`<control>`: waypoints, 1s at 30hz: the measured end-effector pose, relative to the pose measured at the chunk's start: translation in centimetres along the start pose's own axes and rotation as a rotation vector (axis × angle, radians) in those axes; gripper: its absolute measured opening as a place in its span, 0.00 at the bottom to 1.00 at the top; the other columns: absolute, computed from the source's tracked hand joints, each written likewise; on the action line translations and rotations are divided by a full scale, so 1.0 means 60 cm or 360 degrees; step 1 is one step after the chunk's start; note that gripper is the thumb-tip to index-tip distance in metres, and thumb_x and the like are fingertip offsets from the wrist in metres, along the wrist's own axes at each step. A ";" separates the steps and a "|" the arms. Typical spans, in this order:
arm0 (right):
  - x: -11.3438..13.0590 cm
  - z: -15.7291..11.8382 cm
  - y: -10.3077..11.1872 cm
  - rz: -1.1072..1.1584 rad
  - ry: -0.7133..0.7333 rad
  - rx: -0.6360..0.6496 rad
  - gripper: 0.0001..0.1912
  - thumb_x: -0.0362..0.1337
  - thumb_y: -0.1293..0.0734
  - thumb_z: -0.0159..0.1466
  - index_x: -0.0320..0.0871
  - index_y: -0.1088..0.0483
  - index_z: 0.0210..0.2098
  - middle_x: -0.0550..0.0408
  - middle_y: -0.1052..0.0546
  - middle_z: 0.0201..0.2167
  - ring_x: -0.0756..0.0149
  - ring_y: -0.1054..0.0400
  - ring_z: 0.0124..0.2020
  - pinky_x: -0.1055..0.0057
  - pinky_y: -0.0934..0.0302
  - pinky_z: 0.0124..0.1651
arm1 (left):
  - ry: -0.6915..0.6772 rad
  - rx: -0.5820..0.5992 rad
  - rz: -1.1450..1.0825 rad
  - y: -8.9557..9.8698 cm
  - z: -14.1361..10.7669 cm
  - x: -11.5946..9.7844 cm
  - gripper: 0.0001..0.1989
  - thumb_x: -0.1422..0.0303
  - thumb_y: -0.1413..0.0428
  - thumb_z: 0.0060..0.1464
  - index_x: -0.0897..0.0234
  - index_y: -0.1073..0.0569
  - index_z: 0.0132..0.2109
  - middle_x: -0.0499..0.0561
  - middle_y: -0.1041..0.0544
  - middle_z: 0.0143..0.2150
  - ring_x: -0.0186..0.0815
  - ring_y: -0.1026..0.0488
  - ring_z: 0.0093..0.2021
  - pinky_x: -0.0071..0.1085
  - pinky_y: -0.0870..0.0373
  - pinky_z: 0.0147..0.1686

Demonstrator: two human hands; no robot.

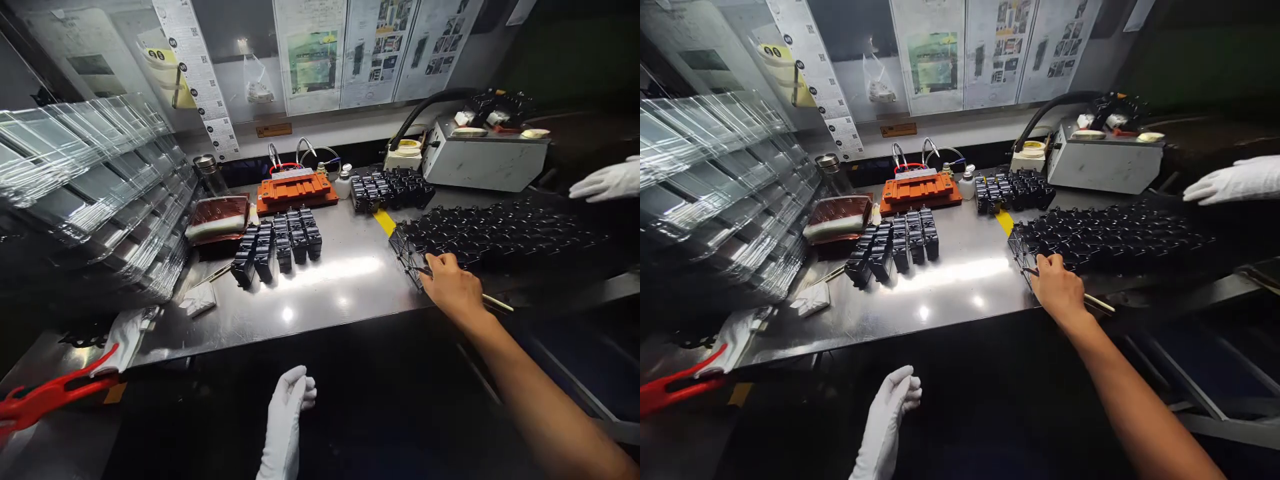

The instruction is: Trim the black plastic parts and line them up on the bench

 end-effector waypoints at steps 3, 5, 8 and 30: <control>-0.008 -0.018 -0.018 0.0271 -0.0017 -0.0135 0.17 0.43 0.38 0.63 0.46 0.27 0.49 0.46 0.25 0.46 0.54 0.26 0.36 0.63 0.35 0.35 | -0.0058 0.0232 0.0073 -0.050 -0.002 -0.018 0.20 0.57 0.38 0.49 0.68 0.26 0.44 0.53 0.23 0.35 0.36 0.25 0.35 0.34 0.28 0.39; -0.014 -0.020 -0.026 0.0416 -0.0127 -0.0187 0.20 0.45 0.38 0.63 0.47 0.28 0.51 0.46 0.24 0.45 0.52 0.26 0.39 0.61 0.34 0.38 | -0.0087 0.0338 0.0099 -0.076 -0.006 -0.028 0.18 0.58 0.38 0.50 0.67 0.26 0.43 0.53 0.23 0.35 0.35 0.26 0.34 0.34 0.28 0.40; -0.012 -0.029 -0.034 0.0576 -0.0177 -0.0174 0.24 0.47 0.37 0.61 0.46 0.30 0.55 0.45 0.22 0.45 0.49 0.26 0.41 0.58 0.34 0.42 | -0.0080 0.0369 0.0126 -0.095 -0.011 -0.036 0.18 0.59 0.38 0.50 0.67 0.26 0.44 0.54 0.22 0.35 0.35 0.25 0.35 0.33 0.28 0.41; 0.262 -0.145 -0.051 0.1019 0.1370 0.0464 0.14 0.40 0.45 0.68 0.45 0.30 0.38 0.53 0.23 0.31 0.64 0.29 0.30 0.70 0.39 0.33 | -0.0320 0.0219 0.0396 -0.020 -0.048 -0.080 0.16 0.64 0.45 0.56 0.61 0.24 0.51 0.51 0.20 0.44 0.39 0.25 0.43 0.30 0.30 0.46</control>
Point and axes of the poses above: each hand's wrist, its own z-axis towards the middle knuckle, its own y-axis out of the back of the hand, x = y × z, the point moved 4 cm from there along z, towards the middle knuckle
